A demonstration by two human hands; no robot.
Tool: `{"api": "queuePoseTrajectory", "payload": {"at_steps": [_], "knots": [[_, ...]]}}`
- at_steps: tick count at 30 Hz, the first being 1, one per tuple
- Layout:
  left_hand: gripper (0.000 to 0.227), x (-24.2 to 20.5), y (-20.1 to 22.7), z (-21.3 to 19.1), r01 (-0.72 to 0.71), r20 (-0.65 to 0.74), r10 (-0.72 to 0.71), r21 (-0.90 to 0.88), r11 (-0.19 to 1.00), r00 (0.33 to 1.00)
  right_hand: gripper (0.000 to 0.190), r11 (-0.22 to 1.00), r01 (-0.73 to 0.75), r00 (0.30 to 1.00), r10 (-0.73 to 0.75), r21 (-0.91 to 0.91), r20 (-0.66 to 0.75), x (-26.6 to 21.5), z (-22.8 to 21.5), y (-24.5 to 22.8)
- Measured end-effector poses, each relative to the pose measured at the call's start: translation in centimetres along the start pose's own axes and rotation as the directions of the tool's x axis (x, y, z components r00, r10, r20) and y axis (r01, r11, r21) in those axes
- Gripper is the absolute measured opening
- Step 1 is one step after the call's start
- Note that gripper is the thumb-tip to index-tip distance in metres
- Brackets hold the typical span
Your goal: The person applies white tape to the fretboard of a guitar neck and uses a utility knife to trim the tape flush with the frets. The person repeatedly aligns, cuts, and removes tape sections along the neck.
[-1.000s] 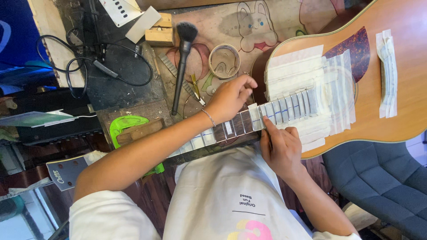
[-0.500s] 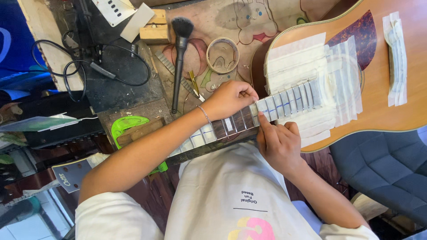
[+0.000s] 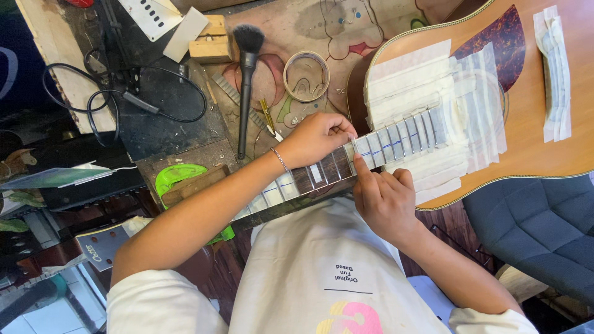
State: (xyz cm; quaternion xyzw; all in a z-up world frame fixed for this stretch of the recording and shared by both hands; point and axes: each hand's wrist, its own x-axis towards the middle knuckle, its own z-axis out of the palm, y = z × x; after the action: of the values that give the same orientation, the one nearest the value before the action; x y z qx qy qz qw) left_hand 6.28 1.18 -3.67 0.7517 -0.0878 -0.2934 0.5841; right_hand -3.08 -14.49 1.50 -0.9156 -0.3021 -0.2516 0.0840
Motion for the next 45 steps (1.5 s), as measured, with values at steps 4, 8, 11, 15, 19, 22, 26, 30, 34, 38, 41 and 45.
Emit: {"api": "queuePoseTrajectory", "payload": {"at_steps": [4,8,11,15,19,22,26,30,34,38,41,45], "knots": [[0.014,0.0,0.0,0.0,-0.014,0.008,0.014,-0.001,1.0,1.0,0.035,1.0,-0.017,0.999,0.016,0.024,0.036,0.2,-0.2,0.0],[0.015,0.0,0.0,0.0,-0.016,0.016,0.016,0.007,1.0,1.0,0.035,1.0,-0.012,0.999,0.011,0.028,0.043,0.3,-0.4,-0.1],[0.015,-0.1,-0.1,-0.1,-0.019,0.018,0.019,0.002,1.0,1.0,0.035,0.999,-0.013,0.999,0.011,0.048,0.042,0.3,-0.6,-0.1],[0.015,0.1,-0.2,0.1,-0.019,0.021,0.019,-0.007,1.0,1.0,0.036,0.998,-0.012,0.999,0.01,0.055,0.045,0.0,-0.4,0.0],[0.015,0.0,-0.3,0.1,-0.007,0.023,0.007,0.001,1.0,1.0,0.036,0.999,-0.002,0.999,0.0,0.032,0.032,-0.2,-0.2,0.2],[0.015,0.0,-0.5,0.1,-0.007,0.022,0.007,-0.004,1.0,1.0,0.036,1.0,0.004,1.0,-0.005,0.024,0.03,-0.3,-0.1,0.3],[0.015,0.0,-0.6,0.0,-0.015,0.025,0.015,-0.023,1.0,1.0,0.036,1.0,0.009,0.999,-0.009,0.008,0.041,0.1,-0.4,0.2],[0.016,0.1,-0.6,0.0,-0.027,0.036,0.028,-0.02,0.999,0.999,0.036,1.0,-0.008,0.999,0.007,0.019,0.045,0.3,-0.4,0.0],[0.016,0.3,-0.8,0.1,-0.03,0.035,0.032,-0.039,0.999,0.999,0.036,1.0,-0.028,0.998,0.027,0.015,0.058,0.6,-0.6,-0.2],[0.016,0.4,-0.9,0.2,-0.026,0.041,0.028,-0.043,0.999,0.999,0.038,0.999,-0.038,0.997,0.037,0.008,0.068,0.1,-0.9,-0.4],[0.016,0.4,-0.9,0.3,-0.021,0.035,0.023,-0.042,0.999,0.999,0.038,0.999,-0.04,0.997,0.041,-0.015,0.069,-0.1,-1.3,-0.6],[0.015,0.2,-0.7,0.1,-0.021,0.034,0.022,-0.028,0.999,0.999,0.036,0.999,-0.041,0.996,0.042,-0.021,0.076,-0.4,-1.9,-0.8]]}}
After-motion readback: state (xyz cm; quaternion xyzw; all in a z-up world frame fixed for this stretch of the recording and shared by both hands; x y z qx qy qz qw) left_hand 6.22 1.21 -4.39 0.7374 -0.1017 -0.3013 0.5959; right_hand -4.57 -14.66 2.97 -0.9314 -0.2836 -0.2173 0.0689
